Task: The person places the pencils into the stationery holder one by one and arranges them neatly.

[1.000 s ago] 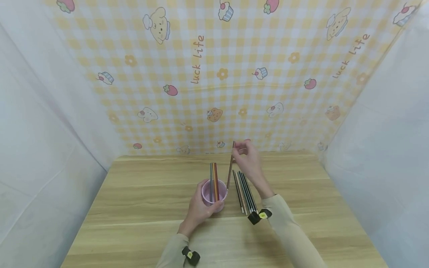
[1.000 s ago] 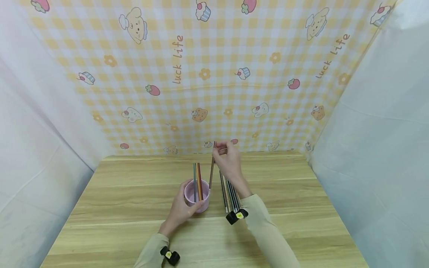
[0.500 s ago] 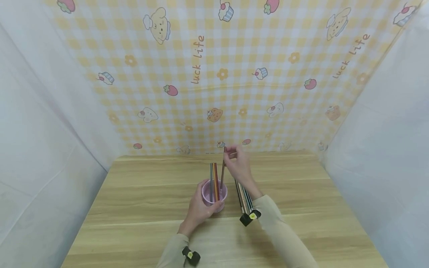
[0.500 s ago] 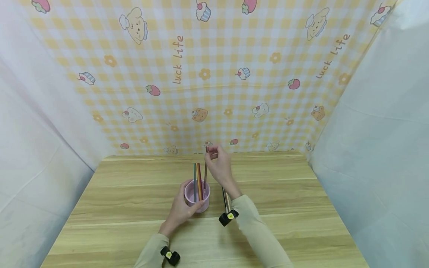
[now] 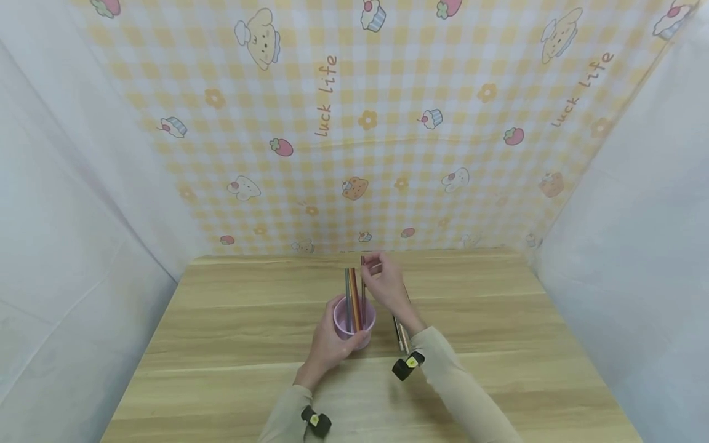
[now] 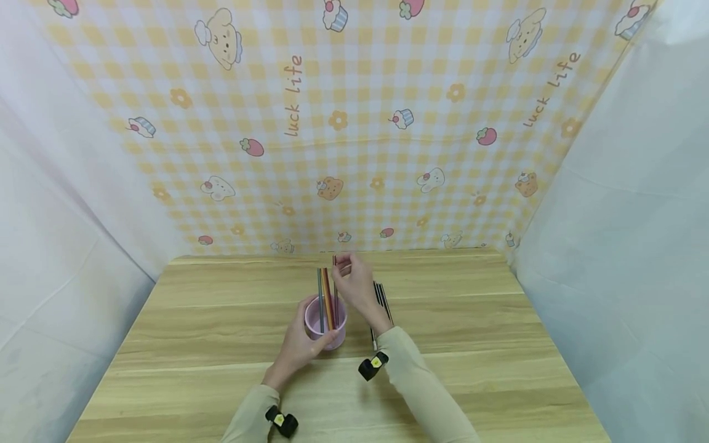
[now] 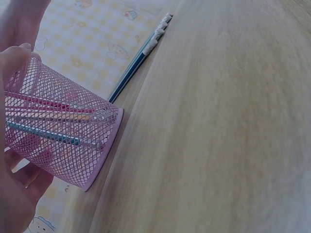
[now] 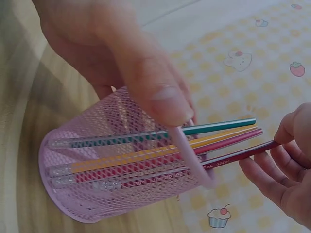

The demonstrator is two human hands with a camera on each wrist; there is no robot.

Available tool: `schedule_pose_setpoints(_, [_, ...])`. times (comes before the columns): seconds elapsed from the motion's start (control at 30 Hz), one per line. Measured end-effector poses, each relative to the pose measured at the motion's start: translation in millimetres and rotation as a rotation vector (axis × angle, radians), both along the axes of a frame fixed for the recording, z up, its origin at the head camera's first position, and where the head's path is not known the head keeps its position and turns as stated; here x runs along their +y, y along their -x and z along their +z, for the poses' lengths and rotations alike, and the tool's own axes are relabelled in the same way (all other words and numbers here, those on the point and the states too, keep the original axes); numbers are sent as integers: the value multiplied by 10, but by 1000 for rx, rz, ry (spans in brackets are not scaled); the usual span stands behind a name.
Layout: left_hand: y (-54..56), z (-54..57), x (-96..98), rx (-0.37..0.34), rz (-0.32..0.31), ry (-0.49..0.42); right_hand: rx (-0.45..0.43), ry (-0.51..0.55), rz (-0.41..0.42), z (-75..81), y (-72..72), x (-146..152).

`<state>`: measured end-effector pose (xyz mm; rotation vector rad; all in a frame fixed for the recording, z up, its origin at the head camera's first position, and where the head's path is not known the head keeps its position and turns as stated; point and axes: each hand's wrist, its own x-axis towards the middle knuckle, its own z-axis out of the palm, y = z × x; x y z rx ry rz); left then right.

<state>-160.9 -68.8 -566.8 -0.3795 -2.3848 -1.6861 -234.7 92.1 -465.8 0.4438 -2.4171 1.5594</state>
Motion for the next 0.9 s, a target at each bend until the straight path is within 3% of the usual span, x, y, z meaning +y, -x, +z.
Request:
schedule_pose_setpoints(0.27, [-4,26,-1,8,0,-9,-21,-46,5,-120,-7,-22])
schedule_pose_setpoints(0.63, [4,22,4,-5,0,-11,-19,-60,7,-155,-12,-28])
schedule_pose_setpoints(0.9, [3,0,6,8,-6,-3,-81,-79,21,-160,5,-4])
